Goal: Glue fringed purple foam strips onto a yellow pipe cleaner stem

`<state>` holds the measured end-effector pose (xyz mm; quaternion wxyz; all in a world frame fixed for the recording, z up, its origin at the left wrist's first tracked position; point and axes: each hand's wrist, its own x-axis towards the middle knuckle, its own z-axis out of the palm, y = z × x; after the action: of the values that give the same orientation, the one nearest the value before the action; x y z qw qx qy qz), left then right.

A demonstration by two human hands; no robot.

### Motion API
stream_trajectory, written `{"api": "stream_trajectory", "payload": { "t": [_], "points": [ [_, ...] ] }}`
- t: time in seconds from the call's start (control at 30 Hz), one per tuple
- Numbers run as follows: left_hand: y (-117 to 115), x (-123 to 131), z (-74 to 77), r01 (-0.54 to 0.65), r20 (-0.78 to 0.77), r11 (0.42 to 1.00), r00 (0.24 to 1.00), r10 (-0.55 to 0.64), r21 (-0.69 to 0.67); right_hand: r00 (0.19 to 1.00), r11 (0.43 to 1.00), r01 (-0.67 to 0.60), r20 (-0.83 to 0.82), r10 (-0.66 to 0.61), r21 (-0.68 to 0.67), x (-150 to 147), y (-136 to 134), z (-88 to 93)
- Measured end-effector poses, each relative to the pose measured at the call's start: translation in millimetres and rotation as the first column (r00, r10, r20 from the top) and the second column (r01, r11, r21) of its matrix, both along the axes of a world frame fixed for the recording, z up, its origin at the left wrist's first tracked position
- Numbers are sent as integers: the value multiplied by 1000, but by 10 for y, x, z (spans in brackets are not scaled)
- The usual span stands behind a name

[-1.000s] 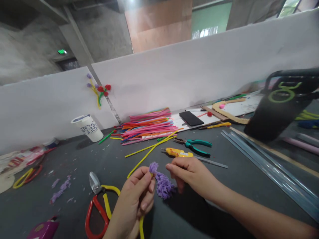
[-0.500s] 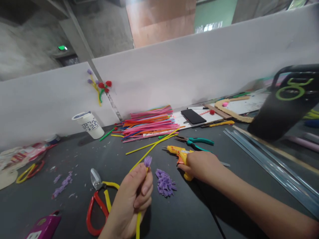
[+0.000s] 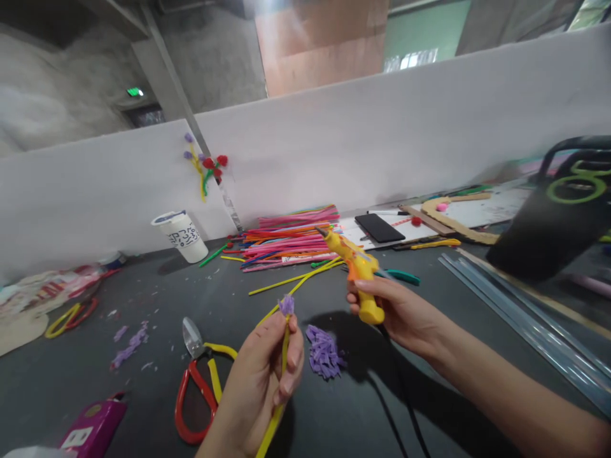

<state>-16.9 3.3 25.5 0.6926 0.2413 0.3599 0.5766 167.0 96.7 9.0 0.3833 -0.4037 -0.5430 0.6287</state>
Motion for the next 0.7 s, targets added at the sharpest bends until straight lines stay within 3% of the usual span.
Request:
{"api": "stream_trajectory", "payload": {
  "t": [0.17, 0.23, 0.3, 0.37, 0.47, 0.53, 0.6, 0.7],
  "points": [
    [-12, 20, -10, -98, -95, 995, 991, 99, 11, 979, 995, -93, -185, 86, -30, 96, -147, 155],
    [-16, 31, -19, -154, -138, 988, 978, 156, 25, 975, 993, -112, -191, 116, 31, 98, -235, 164],
    [-14, 39, -28, -193, -151, 980, 969, 197, 43, 986, 975, -125, -85, 142, 182, 74, -333, 162],
    [-4, 40, -39, -230, -145, 973, 962, 231, 29, 990, 908, -137, 70, 119, 397, 33, -420, 165],
    [23, 28, -67, -306, -117, 952, 946, 302, -12, 969, 711, -147, 243, -35, 688, -28, -497, 182],
    [40, 14, -96, -333, -92, 942, 940, 330, -30, 945, 588, -175, 302, -125, 790, -51, -512, 188],
    [54, 1, -126, -338, -76, 940, 939, 335, -40, 936, 528, -191, 316, -157, 827, -60, -513, 183],
    [69, -9, -151, -329, -72, 943, 943, 325, -54, 937, 492, -199, 311, -157, 847, -61, -515, 160]
  ]
}}
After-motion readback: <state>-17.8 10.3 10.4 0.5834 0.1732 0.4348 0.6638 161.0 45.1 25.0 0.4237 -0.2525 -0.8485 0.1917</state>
